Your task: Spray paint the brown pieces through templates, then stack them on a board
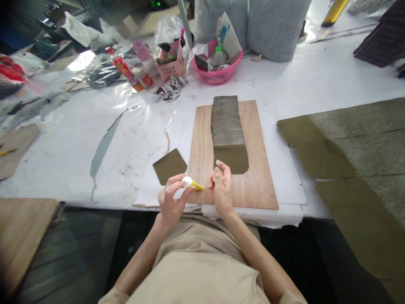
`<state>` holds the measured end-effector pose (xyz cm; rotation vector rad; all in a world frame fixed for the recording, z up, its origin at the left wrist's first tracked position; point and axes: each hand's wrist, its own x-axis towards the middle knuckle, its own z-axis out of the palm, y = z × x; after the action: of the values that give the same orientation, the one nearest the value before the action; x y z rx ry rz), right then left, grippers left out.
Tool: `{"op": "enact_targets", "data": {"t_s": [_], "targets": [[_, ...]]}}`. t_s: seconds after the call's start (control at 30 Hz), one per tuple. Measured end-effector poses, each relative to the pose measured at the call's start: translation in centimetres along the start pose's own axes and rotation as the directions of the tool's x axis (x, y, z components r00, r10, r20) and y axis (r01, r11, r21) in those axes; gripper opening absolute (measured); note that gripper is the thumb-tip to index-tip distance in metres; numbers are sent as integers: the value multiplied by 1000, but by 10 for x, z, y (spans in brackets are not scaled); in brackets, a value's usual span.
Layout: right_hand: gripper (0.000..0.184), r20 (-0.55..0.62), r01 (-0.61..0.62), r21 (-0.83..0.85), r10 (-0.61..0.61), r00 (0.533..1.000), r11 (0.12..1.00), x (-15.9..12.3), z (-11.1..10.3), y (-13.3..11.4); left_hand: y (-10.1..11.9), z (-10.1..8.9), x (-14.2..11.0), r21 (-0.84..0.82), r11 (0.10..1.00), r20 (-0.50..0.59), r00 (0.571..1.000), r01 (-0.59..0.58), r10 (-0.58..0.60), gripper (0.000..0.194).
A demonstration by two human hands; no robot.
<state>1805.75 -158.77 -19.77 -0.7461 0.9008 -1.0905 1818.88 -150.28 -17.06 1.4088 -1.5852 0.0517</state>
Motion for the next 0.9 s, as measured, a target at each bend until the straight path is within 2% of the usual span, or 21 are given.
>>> {"op": "enact_targets", "data": {"t_s": [0.17, 0.33, 0.5, 0.7, 0.83, 0.9], "targets": [[34, 20, 7, -4, -7, 1000, 1000, -2, -2, 2, -2, 2, -2, 6, 1000, 3, 1000, -7, 7, 50], [33, 20, -5, 1, 5, 1000, 1000, -3, -4, 3, -2, 4, -1, 1, 1000, 15, 1000, -23, 23, 46], [33, 30, 7, 8, -7, 1000, 1000, -2, -6, 3, -3, 5, -2, -19, 998, 3, 998, -55, 55, 54], [33, 30, 7, -6, -7, 1000, 1000, -3, -7, 5, -3, 6, -4, -18, 999, 0, 999, -49, 49, 57], [33, 30, 1, -17, -1, 1000, 1000, -5, -8, 3, -4, 6, -6, 19, 999, 51, 998, -38, 37, 56], [34, 33, -4, -22, 5, 999, 1000, -6, -8, 2, -3, 5, -6, 21, 999, 34, 998, -47, 46, 58]]}}
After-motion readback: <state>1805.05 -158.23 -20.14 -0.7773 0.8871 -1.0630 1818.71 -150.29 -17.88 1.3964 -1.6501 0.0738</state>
